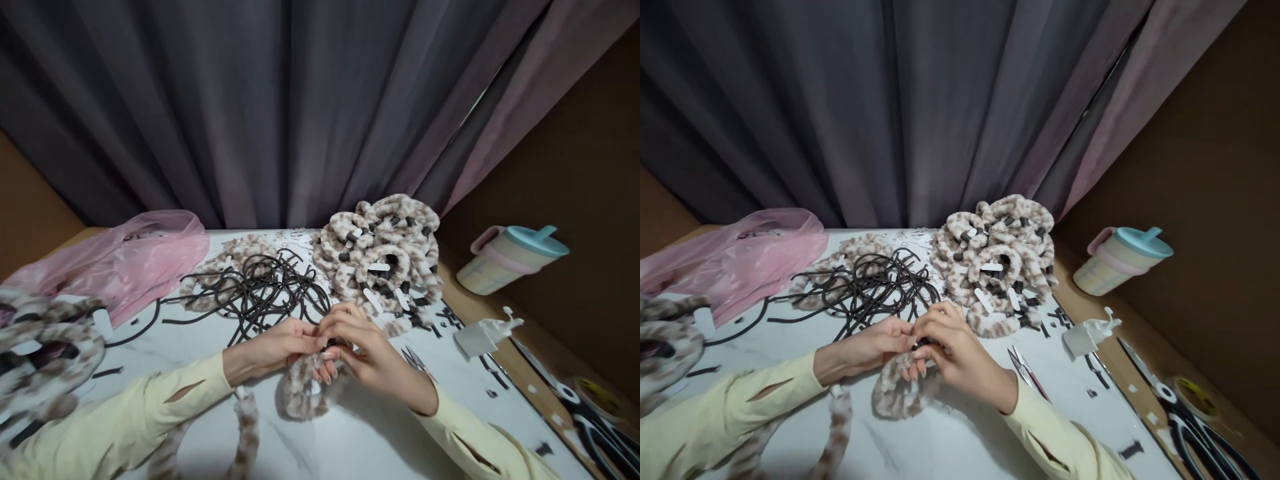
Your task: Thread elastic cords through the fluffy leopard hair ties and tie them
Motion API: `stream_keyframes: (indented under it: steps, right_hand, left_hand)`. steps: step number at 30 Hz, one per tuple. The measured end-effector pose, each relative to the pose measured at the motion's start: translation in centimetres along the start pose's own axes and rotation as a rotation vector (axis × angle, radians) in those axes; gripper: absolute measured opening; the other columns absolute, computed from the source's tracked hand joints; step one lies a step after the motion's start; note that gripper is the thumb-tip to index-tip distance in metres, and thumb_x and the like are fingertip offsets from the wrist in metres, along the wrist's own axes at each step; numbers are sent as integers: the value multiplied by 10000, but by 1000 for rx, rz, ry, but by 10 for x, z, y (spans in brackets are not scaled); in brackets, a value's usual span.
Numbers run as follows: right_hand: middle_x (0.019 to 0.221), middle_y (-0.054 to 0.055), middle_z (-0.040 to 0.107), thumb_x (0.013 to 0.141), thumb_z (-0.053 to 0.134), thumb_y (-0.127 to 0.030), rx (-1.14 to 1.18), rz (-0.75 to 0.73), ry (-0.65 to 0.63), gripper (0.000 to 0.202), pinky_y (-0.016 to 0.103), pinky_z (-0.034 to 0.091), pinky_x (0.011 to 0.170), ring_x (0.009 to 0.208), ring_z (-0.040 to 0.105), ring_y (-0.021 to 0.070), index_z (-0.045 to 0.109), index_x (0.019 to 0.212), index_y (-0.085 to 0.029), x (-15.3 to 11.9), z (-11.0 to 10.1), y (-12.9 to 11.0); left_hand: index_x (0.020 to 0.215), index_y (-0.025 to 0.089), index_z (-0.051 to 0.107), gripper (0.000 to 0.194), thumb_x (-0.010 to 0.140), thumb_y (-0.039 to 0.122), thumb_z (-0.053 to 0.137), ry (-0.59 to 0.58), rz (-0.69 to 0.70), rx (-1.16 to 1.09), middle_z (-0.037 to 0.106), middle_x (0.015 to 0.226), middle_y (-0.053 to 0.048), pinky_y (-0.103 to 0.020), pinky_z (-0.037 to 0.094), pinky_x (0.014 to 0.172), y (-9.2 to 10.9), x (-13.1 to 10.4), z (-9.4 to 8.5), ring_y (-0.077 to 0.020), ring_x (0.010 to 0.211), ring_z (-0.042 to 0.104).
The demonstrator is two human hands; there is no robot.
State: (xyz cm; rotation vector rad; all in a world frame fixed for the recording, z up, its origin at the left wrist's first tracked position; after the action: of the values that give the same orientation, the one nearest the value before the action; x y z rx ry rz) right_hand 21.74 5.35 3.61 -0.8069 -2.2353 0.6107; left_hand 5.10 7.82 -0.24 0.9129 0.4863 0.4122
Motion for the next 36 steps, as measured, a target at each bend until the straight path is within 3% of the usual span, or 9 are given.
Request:
stream_keyframes:
  steps: [3, 6, 12, 18, 21, 25, 29, 32, 36]
  right_hand:
    - [922, 85, 625, 885, 516, -258, 61, 74, 39, 108, 334, 489, 749, 866, 560, 189, 579, 945, -194, -11, 5, 2]
    - [982, 94, 614, 855, 569, -297, 124, 147, 10, 247, 305, 498, 769, 903, 585, 186, 554, 1078, -193, -22, 7, 5]
    - [903, 86, 589, 899, 469, -179, 123, 113, 31, 158, 251, 494, 686, 805, 580, 151, 593, 996, -177, -34, 13, 11]
    - [914, 93, 568, 855, 409, -41, 16, 78, 111, 253, 260, 483, 692, 828, 554, 158, 555, 1013, -174, -40, 18, 11]
    - [915, 95, 559, 833, 386, -20, -31, 74, 129, 273, 272, 476, 685, 828, 540, 165, 541, 1001, -169, -42, 18, 10]
    - [909, 93, 556, 813, 375, -9, -83, 52, 102, 297, 288, 464, 678, 812, 518, 175, 523, 1015, -168, -42, 21, 10]
    - [904, 95, 559, 831, 373, -21, -108, 36, 76, 298, 294, 456, 671, 792, 494, 179, 498, 1059, -167, -41, 24, 9]
    - [853, 83, 545, 831, 397, -45, -103, 56, 106, 250, 293, 457, 650, 773, 495, 182, 481, 1034, -166, -41, 27, 10]
    - [838, 65, 523, 814, 376, 0, -82, 111, 184, 277, 275, 457, 640, 771, 511, 167, 465, 1010, -176, -43, 33, 11]
  left_hand:
    - [755, 74, 651, 337, 707, 402, 710, 58, 23, 70, 676, 666, -69, -215, 478, 571, -8, -2, 0, -123, 555, 619]
    - [769, 83, 646, 305, 724, 380, 695, 63, -22, 116, 679, 657, -58, -238, 490, 577, -13, -4, 2, -133, 544, 622]
    - [738, 103, 632, 276, 749, 377, 664, 44, -66, 178, 668, 627, -29, -248, 492, 601, -13, -5, 4, -114, 492, 588]
    - [998, 116, 644, 353, 799, 407, 612, -126, -83, 151, 687, 877, -93, -274, 478, 735, -10, -5, 1, -149, 721, 630]
    - [1042, 118, 639, 390, 826, 436, 569, -167, -76, 150, 665, 870, -86, -257, 454, 728, -8, -6, 0, -138, 723, 593]
    - [1003, 97, 659, 396, 886, 427, 473, -128, -79, 261, 560, 671, -20, -189, 333, 539, -5, -7, 0, -84, 564, 434]
    - [891, 85, 667, 432, 914, 428, 406, -128, -93, 338, 438, 593, 26, -207, 226, 493, -3, -8, 0, -66, 497, 300]
    - [844, 89, 632, 416, 898, 448, 430, -94, -89, 347, 452, 587, 29, -209, 227, 488, -7, -8, 0, -65, 492, 316]
    - [895, 132, 530, 323, 838, 449, 539, 80, -51, 248, 535, 623, 26, -190, 249, 478, -14, -6, 0, -71, 519, 412]
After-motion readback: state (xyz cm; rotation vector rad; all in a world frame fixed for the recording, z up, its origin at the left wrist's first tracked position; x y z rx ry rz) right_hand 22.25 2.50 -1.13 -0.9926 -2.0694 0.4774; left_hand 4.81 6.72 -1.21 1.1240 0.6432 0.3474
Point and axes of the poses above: each hand's wrist, its own x-axis towards the middle knuckle, its own z-axis out of the palm, y = z × x, the point moved 1 cm from there along x, towards the middle knuckle
